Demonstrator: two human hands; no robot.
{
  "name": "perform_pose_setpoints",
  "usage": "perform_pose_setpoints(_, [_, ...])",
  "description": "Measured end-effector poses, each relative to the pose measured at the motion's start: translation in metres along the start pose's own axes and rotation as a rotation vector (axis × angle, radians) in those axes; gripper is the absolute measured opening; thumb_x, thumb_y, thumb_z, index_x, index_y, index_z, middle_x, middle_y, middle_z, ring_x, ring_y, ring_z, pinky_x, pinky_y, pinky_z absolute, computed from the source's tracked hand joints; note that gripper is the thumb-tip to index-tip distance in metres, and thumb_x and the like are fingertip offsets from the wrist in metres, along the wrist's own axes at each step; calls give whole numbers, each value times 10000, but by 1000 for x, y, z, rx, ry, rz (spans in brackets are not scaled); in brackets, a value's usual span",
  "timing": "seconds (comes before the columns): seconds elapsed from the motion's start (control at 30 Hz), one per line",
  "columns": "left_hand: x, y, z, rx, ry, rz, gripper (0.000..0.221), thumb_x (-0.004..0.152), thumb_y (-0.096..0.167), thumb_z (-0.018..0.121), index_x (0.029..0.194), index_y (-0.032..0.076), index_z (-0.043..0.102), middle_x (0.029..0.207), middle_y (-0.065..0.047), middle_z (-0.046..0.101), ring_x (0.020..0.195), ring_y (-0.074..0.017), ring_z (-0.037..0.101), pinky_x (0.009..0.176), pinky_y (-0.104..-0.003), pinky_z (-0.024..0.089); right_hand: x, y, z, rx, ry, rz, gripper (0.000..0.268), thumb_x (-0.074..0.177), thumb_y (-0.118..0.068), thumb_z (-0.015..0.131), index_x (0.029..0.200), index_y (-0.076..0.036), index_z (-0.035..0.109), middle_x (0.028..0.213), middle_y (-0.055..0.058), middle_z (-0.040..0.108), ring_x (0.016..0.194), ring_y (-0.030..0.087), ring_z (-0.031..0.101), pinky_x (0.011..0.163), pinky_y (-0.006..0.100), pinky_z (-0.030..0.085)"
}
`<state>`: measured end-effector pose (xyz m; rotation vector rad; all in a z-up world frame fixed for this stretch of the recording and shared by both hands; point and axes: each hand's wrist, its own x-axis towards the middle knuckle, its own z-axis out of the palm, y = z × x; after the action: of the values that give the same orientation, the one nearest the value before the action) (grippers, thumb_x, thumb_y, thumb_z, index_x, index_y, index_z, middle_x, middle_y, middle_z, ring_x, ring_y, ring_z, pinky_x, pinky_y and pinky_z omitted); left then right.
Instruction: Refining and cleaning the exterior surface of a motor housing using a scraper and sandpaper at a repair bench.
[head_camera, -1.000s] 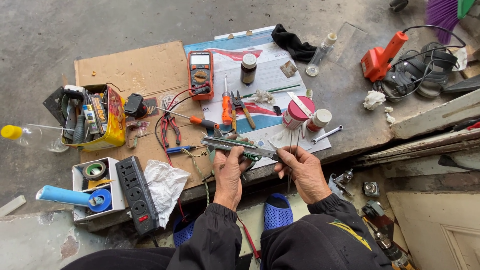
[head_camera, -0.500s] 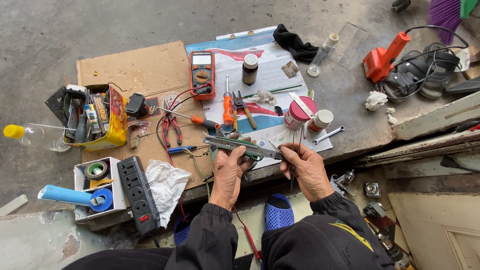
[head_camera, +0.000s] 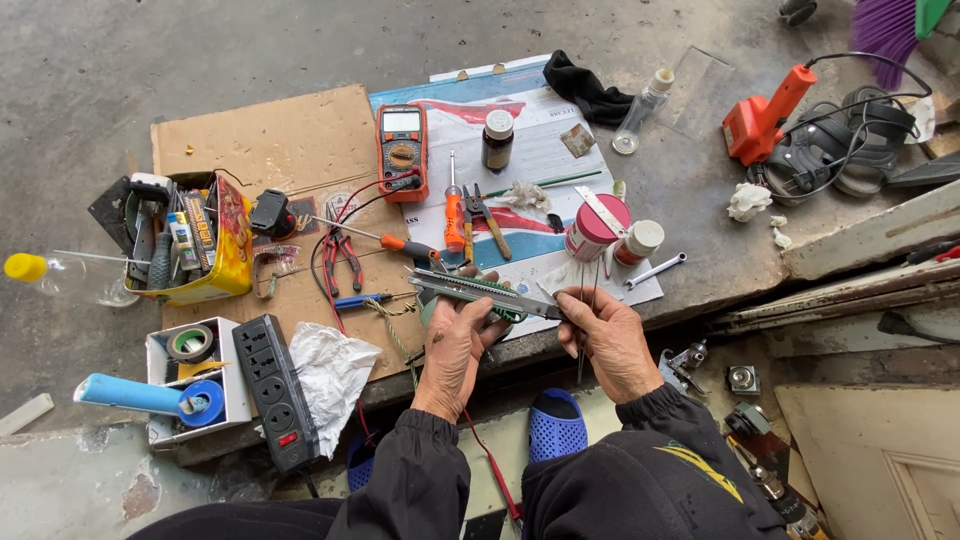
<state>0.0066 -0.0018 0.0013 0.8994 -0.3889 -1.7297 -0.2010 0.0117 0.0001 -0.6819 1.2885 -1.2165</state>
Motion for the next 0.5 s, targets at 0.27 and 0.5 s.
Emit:
perform_pose_setpoints(0.27, [4,-8,-6,60,-52,23,670,1029,48,695,1634,90,410,1640,-195,567,1478,-375,597,1144,-546,606,2,6,14,22,-34,7,141,1045,-81,777,1117,38,753,877,84,649,645,200,698,477,263,513])
perform_pose_setpoints(0.5, [4,-10,-6,118,-95,33,707,1046,76,692,1671,76,364,1674,-201,518,1510,-386,549,1161,-556,609,7,10,25,-26,-44,-39,120,1032,-97,803,1056,8,749,806,74,636,592,195,691,446,252,513])
